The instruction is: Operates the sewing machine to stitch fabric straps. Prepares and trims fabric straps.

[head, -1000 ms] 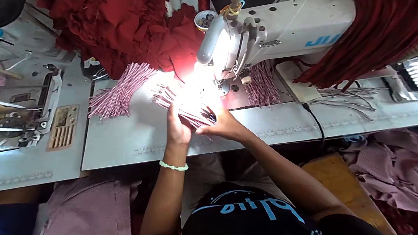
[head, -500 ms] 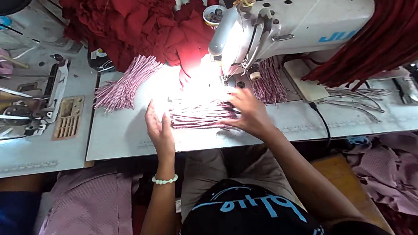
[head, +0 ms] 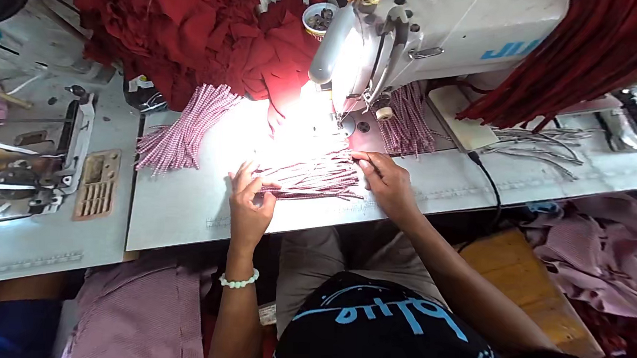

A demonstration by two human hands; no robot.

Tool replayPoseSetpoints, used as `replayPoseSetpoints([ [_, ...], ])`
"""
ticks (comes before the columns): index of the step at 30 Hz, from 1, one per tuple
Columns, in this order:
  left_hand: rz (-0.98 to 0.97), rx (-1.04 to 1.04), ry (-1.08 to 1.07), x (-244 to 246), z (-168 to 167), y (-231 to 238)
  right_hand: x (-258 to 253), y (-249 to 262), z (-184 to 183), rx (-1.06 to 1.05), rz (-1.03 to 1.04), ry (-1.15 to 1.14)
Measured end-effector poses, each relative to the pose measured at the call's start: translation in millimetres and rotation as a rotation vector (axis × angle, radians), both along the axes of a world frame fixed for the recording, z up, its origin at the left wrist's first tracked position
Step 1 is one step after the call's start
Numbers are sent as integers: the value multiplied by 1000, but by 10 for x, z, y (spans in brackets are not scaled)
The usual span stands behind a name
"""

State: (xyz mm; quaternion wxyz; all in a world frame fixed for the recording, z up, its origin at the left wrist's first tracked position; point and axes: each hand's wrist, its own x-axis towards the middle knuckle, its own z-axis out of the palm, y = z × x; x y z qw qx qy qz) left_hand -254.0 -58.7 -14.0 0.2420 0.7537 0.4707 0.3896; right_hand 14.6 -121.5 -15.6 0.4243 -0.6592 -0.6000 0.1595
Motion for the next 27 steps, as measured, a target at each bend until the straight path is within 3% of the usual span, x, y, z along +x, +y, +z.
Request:
replayPoseSetpoints([
  [5, 3, 160, 167, 466, 327, 310, -75, -4, -26, -28, 64, -39],
  [10, -215, -140, 494, 1043, 288, 677, -100, -52, -19, -39, 142, -78],
  [13, -258, -200, 414, 960, 185, 534, 18, -108, -33, -49, 140, -14],
  [17, -257, -46, 357, 978, 148, 520, 108, -69, -12, 8, 51, 23],
  [22, -263, -23, 435, 1021, 221, 577, 89, 138, 44, 121, 68, -75],
  [27, -301, -41, 459, 1002, 243, 623, 77, 269, 53, 54, 69, -196],
])
